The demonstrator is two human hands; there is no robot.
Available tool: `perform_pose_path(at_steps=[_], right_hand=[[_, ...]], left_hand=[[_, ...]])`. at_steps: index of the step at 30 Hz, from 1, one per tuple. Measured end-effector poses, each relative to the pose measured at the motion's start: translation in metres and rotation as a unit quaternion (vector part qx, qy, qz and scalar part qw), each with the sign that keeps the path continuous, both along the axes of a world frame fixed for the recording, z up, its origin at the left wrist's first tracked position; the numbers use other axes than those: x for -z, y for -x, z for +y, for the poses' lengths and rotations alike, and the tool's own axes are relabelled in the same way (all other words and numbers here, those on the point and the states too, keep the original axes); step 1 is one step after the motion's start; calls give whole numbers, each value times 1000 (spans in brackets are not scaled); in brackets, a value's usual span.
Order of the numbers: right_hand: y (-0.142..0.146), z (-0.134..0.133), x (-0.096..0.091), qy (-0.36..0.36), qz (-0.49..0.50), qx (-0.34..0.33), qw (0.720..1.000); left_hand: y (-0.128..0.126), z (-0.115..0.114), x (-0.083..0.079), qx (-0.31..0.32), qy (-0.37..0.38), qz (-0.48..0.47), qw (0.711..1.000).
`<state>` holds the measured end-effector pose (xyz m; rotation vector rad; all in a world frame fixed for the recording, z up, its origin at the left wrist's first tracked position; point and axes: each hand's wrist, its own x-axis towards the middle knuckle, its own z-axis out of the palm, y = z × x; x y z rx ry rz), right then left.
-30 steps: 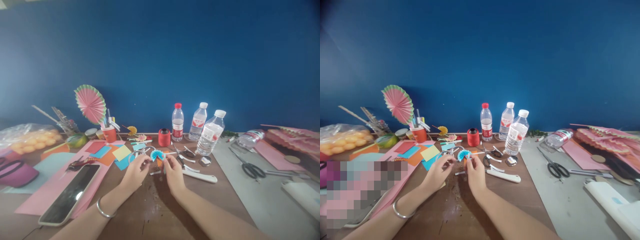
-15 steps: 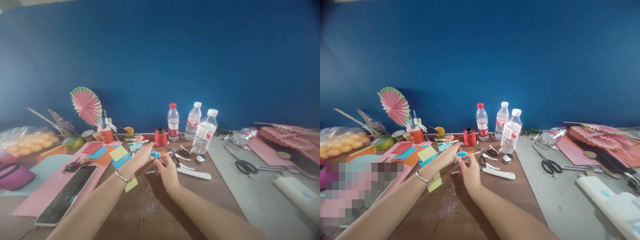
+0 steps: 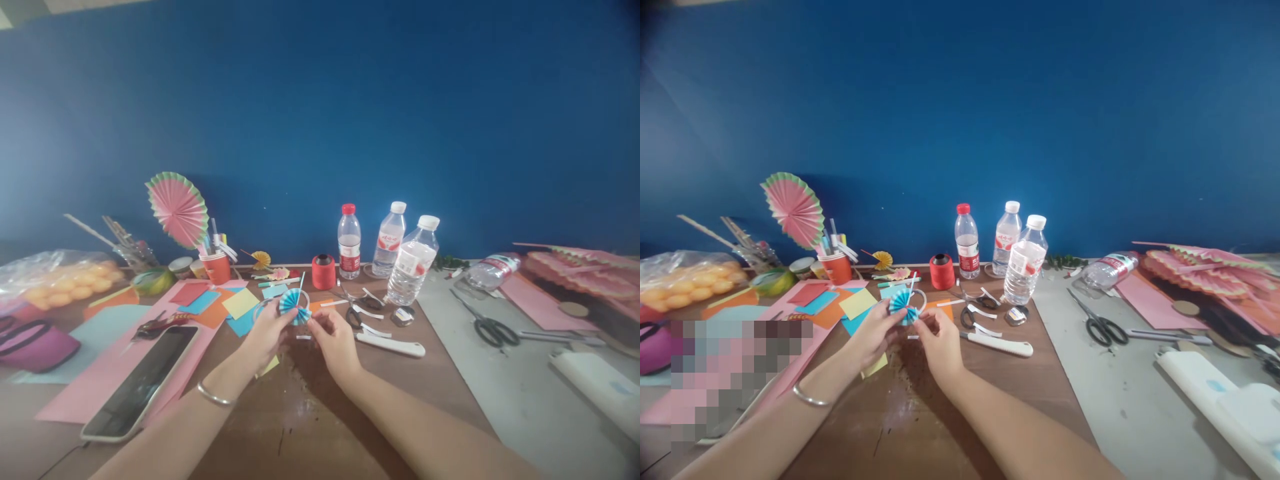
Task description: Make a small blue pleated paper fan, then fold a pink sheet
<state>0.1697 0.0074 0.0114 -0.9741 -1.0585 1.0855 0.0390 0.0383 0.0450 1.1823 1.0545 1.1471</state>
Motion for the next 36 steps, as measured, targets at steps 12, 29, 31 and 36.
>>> perform_pose_path(at_steps=[12,29,31,36], right_hand=[[-8,1,-2,-26,-121,35,992],[-8,-1,-2,-8,-132,56,990],[-7,-4,-3,-5,-151,42,988],[-9,-3,-3,3,-186,52,981]], left_hand=[[8,1,32,34,-10,-36,999],[5,0,34,11,-3,-78,997],[5,0,34,16,0,-68,998],[6,0,36,22,-2,-50,999]])
